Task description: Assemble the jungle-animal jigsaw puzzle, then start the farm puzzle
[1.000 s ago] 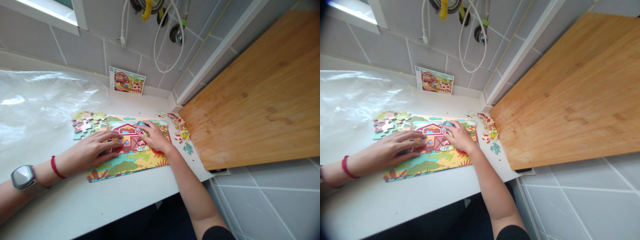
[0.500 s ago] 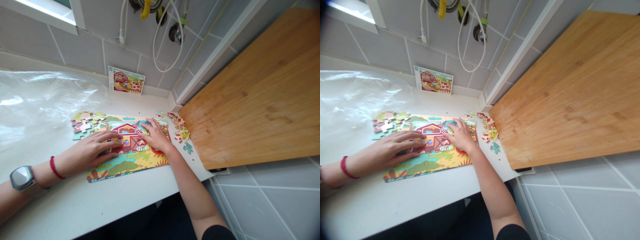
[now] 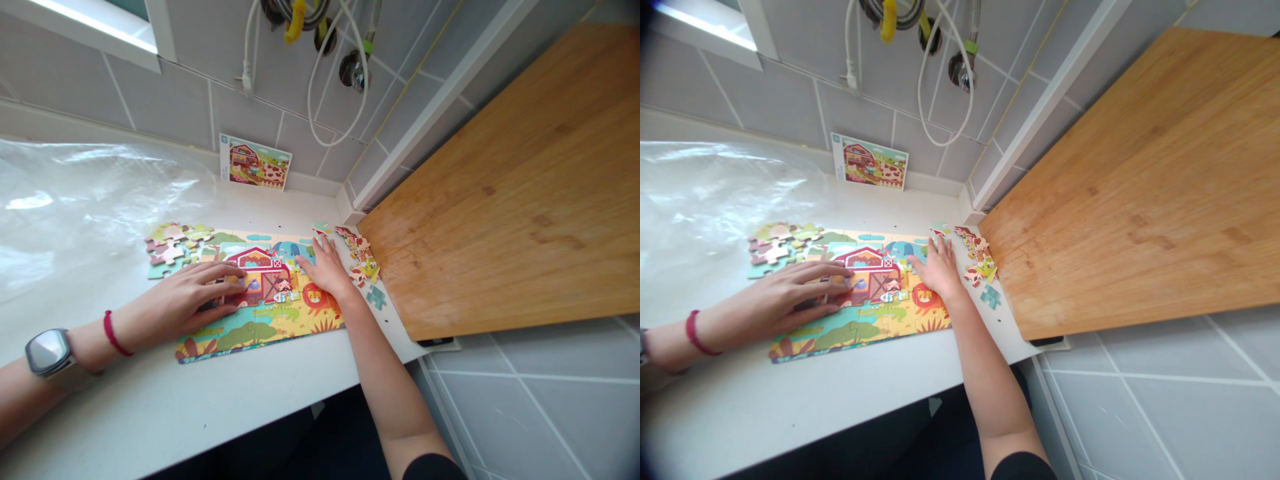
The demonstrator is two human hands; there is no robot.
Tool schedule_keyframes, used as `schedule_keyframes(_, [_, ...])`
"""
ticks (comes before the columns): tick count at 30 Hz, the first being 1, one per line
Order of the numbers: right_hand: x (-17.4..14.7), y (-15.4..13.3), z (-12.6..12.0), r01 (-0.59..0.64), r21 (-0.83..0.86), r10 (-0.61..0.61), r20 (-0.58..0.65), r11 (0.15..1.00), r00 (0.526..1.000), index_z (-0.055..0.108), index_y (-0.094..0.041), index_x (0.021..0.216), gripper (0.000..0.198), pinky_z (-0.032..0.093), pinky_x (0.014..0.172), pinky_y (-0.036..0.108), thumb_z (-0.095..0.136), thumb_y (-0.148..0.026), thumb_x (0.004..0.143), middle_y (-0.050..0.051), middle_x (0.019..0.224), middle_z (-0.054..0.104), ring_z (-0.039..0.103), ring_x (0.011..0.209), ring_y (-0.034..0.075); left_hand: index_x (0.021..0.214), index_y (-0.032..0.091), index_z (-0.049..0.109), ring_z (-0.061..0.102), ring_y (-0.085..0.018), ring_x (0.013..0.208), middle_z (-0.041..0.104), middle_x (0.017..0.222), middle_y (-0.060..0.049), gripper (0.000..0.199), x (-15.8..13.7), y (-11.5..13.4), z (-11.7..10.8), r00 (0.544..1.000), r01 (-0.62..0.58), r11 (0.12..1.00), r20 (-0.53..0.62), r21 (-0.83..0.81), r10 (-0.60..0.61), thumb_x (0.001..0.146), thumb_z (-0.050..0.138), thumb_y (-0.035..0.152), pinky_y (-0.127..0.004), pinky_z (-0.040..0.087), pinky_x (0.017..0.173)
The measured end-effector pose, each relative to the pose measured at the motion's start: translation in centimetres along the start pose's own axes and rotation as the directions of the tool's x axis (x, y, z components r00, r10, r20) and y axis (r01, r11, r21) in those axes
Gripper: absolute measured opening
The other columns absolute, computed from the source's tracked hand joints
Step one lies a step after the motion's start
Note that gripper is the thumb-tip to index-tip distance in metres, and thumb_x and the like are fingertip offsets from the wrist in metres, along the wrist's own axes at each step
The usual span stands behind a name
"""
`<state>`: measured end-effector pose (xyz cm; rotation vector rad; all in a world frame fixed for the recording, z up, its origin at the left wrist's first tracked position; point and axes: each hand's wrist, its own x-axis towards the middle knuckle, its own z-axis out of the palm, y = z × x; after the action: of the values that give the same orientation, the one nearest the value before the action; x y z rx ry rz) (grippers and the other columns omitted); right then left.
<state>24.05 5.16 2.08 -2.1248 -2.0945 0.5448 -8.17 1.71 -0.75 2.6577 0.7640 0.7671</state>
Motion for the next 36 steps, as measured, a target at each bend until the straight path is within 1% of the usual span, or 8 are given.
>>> schedule_keyframes(9, [0.2, 1.2, 0.2, 0.1, 0.044, -0.098, -0.035, 0.994, 0.995, 0.045, -0.014, 0.16, 0.076, 0.018, 0.133, 0.054, 0.061, -0.057, 0.099, 0.019, 0.174, 0.028, 0.014, 0.165, 0.038, 0.133, 0.036, 0.072, 0.068, -0.026, 0.122, 0.069, 0.14, -0.005, 0.031, 0.1, 0.1, -0.1, 1.0, 0.011, 1.0, 0.003, 0.005, -0.011, 0.107, 0.057, 0.043, -0.047, 0.057, 0.109])
schedule_keyframes(13, [0.0, 0.7, 0.0, 0.075, 0.042, -0.075, -0.016, 0.996, 0.997, 0.043, -0.014, 0.161, 0.077, 0.017, 0.133, 0.053, 0.06, -0.057, 0.1, 0.019, 0.176, 0.024, 0.013, 0.165, 0.039, 0.133, 0.036, 0.072, 0.068, -0.027, 0.123, 0.069, 0.141, -0.004, 0.032, -0.1, 0.0, 0.0, 1.0, 0.013, 1.0, 0.005, 0.001, -0.013, 0.106, 0.059, 0.044, -0.047, 0.056, 0.111])
schedule_keyframes(16, [-0.2, 0.2, -0.2, 0.037, 0.052, -0.037, 0.003, 0.998, 0.999, 0.033, -0.019, 0.168, 0.082, 0.017, 0.132, 0.06, 0.058, -0.057, 0.1, 0.015, 0.179, 0.013, 0.007, 0.165, 0.042, 0.134, 0.036, 0.072, 0.068, -0.026, 0.123, 0.069, 0.14, -0.004, 0.032, -0.1, -0.1, 0.0, 1.0, 0.016, 1.0, 0.007, -0.008, -0.016, 0.105, 0.06, 0.045, -0.047, 0.055, 0.112])
schedule_keyframes(18, [-0.3, 0.0, -0.2, 0.028, 0.058, -0.027, -0.018, 0.998, 0.999, 0.028, -0.024, 0.169, 0.084, 0.015, 0.13, 0.065, 0.059, -0.058, 0.099, 0.012, 0.18, 0.008, 0.002, 0.165, 0.044, 0.134, 0.036, 0.072, 0.068, -0.026, 0.123, 0.069, 0.14, -0.004, 0.032, -0.1, -0.1, 0.0, 1.0, 0.015, 1.0, 0.009, -0.007, -0.015, 0.106, 0.059, 0.045, -0.047, 0.055, 0.112])
schedule_keyframes(24, [-0.3, 0.0, 0.1, 0.048, 0.046, -0.046, -0.036, 0.998, 0.998, 0.034, -0.024, 0.167, 0.077, 0.012, 0.13, 0.067, 0.057, -0.056, 0.101, 0.012, 0.18, 0.013, 0.002, 0.165, 0.042, 0.135, 0.035, 0.071, 0.068, -0.027, 0.124, 0.069, 0.14, -0.005, 0.034, 0.0, 0.0, 0.0, 1.0, 0.003, 1.0, 0.013, 0.01, -0.003, 0.106, 0.058, 0.047, -0.048, 0.056, 0.112])
schedule_keyframes(27, [-0.2, -0.1, 0.1, 0.054, 0.053, -0.051, -0.047, 0.997, 0.998, 0.037, -0.025, 0.166, 0.076, 0.011, 0.13, 0.066, 0.059, -0.055, 0.1, 0.012, 0.179, 0.014, 0.003, 0.166, 0.041, 0.134, 0.035, 0.071, 0.068, -0.026, 0.124, 0.069, 0.14, -0.006, 0.032, 0.0, -0.1, 0.1, 1.0, -0.003, 1.0, 0.006, 0.018, 0.003, 0.106, 0.058, 0.044, -0.047, 0.057, 0.11])
schedule_keyframes(32, [-0.4, -0.2, -0.1, 0.077, 0.051, -0.073, -0.081, 0.996, 0.994, 0.041, -0.025, 0.164, 0.075, 0.013, 0.13, 0.065, 0.066, -0.049, 0.098, 0.013, 0.179, 0.016, 0.007, 0.166, 0.039, 0.128, 0.031, 0.073, 0.068, -0.027, 0.123, 0.069, 0.137, -0.008, 0.028, 0.0, -0.1, 0.1, 1.0, 0.001, 1.0, 0.0, 0.003, -0.001, 0.105, 0.06, 0.041, -0.049, 0.056, 0.111])
schedule_keyframes(36, [-1.9, 0.5, -0.9, 0.047, 0.055, -0.034, -0.218, 0.997, 0.975, 0.049, -0.021, 0.159, 0.063, 0.021, 0.131, 0.057, 0.062, -0.04, 0.1, 0.016, 0.175, 0.027, 0.021, 0.164, 0.032, 0.125, 0.028, 0.074, 0.069, -0.028, 0.121, 0.07, 0.135, -0.009, 0.028, 0.0, 0.1, -0.1, 1.0, 0.0, 1.0, 0.005, -0.019, 0.0, 0.105, 0.06, 0.042, -0.052, 0.056, 0.109])
